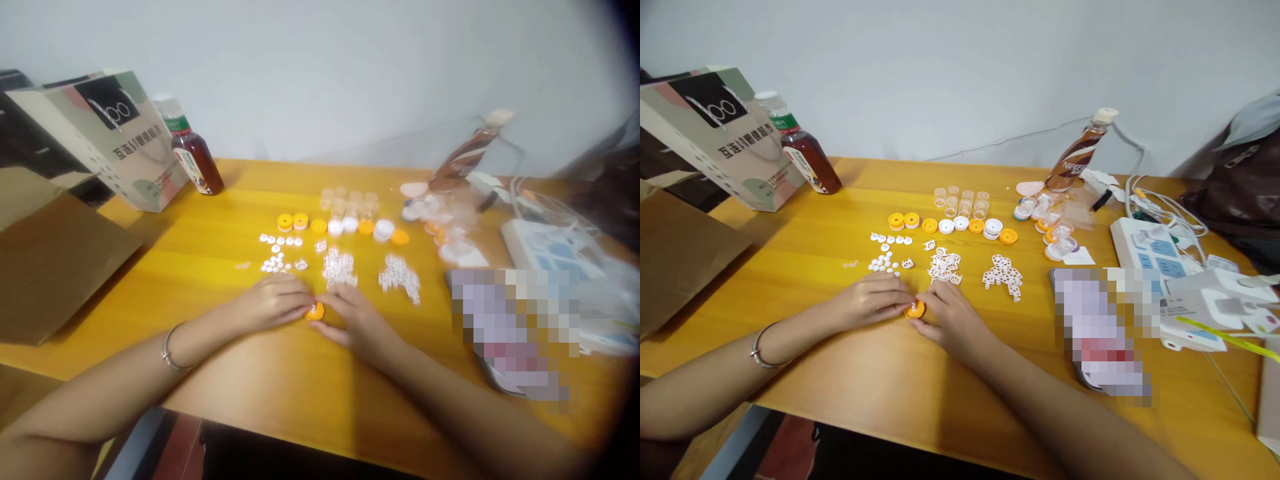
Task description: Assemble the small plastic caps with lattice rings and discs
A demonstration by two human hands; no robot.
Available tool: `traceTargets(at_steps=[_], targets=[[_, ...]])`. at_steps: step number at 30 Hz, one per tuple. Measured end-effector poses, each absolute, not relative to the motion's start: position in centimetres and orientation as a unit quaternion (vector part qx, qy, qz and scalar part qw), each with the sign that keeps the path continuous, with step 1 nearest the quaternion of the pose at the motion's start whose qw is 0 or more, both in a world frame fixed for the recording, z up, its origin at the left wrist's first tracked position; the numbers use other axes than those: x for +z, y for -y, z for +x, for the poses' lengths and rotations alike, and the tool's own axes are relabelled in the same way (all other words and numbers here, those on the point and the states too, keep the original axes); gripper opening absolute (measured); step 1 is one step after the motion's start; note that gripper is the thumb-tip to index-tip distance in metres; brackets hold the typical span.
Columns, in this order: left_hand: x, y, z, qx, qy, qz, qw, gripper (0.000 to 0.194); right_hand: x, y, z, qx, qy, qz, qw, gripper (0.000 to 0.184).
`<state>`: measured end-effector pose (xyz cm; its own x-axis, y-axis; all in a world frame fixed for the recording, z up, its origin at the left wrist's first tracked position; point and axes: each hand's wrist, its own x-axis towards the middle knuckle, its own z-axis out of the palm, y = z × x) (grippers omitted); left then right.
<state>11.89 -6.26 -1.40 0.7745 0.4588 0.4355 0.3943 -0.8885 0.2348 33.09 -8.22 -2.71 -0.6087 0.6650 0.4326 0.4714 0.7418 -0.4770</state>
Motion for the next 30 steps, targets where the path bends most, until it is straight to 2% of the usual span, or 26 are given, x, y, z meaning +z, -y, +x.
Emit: traceTargets(at_steps=[7, 30], targets=[[-1.1, 6.4, 12.0, 0.214, -0.224, 0.951, 0.011, 0.016, -2.7, 8.2, 33.1, 0.164, 0.879, -0.322, 0.31, 0.017], [0.4, 6.4, 11.7, 0.156, -0.196, 0.968, -0.002, 0.02, -2.7, 8.2, 33.1, 0.177, 0.88, -0.317, 0.306, 0.018]])
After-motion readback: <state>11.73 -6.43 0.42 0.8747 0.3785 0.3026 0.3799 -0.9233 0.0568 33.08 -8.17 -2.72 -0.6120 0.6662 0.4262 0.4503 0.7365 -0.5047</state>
